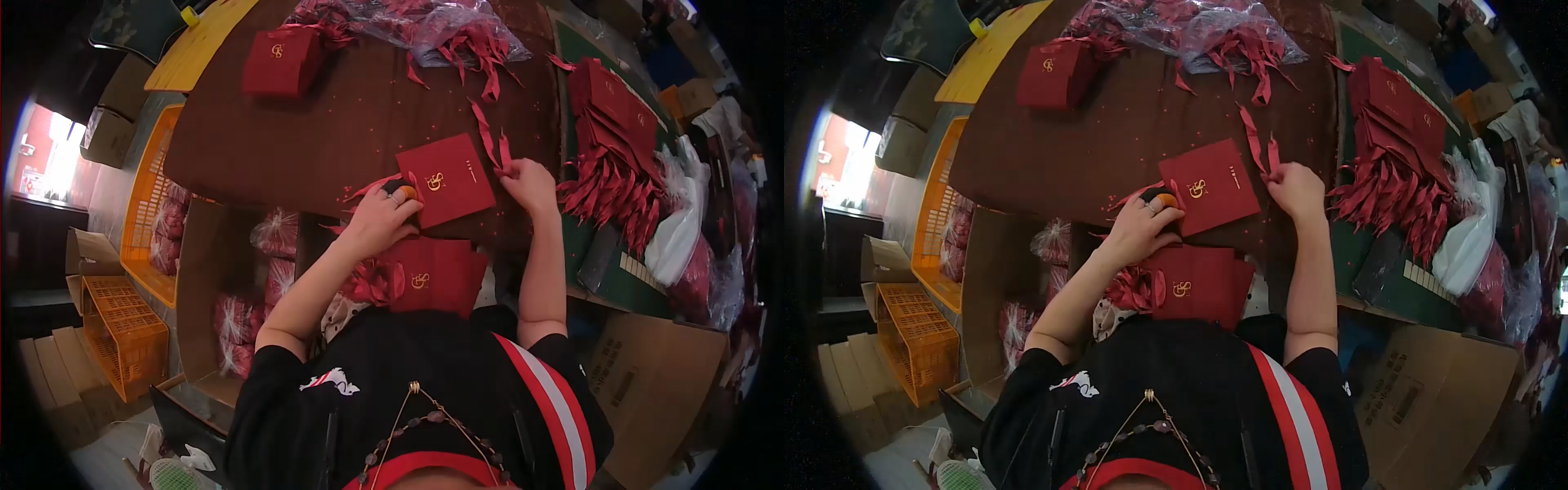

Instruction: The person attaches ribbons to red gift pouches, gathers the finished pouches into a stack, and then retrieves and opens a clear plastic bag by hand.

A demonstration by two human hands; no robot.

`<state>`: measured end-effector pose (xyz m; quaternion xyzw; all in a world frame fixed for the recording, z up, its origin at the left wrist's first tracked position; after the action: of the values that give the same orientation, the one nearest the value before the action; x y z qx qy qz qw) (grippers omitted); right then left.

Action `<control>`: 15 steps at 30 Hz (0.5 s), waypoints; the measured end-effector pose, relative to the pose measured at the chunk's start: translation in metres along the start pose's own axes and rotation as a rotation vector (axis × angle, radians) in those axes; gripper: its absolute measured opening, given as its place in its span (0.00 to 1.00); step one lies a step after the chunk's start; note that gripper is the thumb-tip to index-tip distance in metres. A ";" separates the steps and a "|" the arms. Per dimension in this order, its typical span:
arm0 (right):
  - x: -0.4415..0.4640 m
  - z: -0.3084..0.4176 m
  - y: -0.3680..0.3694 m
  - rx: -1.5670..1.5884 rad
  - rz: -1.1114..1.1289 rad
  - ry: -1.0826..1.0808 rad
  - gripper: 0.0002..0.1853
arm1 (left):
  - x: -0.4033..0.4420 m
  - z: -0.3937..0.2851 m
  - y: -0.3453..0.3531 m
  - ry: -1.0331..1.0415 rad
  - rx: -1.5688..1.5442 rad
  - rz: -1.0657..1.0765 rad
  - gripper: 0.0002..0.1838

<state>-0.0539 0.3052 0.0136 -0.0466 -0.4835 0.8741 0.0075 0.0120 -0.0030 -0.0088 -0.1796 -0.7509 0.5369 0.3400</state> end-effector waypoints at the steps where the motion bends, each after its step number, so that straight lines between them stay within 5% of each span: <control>1: -0.016 -0.007 -0.009 -0.054 0.044 0.026 0.12 | 0.003 0.000 -0.002 0.037 0.034 -0.031 0.26; 4: -0.047 -0.016 -0.032 -0.091 0.157 0.103 0.16 | 0.006 -0.002 -0.001 0.081 0.068 -0.075 0.25; 7: -0.046 0.007 -0.053 0.074 0.004 0.075 0.26 | 0.006 -0.002 -0.006 0.117 0.103 -0.030 0.24; 10: -0.009 0.020 -0.038 0.184 -0.153 -0.172 0.19 | 0.007 0.000 -0.016 0.092 0.029 -0.032 0.22; 15: 0.033 0.034 0.020 0.189 -0.166 -0.265 0.16 | 0.000 0.015 -0.062 -0.221 -0.181 -0.618 0.14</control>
<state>-0.0887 0.2676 0.0129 0.1100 -0.3981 0.9105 0.0203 0.0077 -0.0353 0.0460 0.0864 -0.8468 0.3556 0.3860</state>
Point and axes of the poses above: each hand's wrist, its own x-axis towards the middle knuckle, its own y-axis out of the palm, z = x × y, the point moved 3 cm from there along x, towards the middle knuckle, and after that the axes turned 12 degrees about x, right-handed, at the moved point
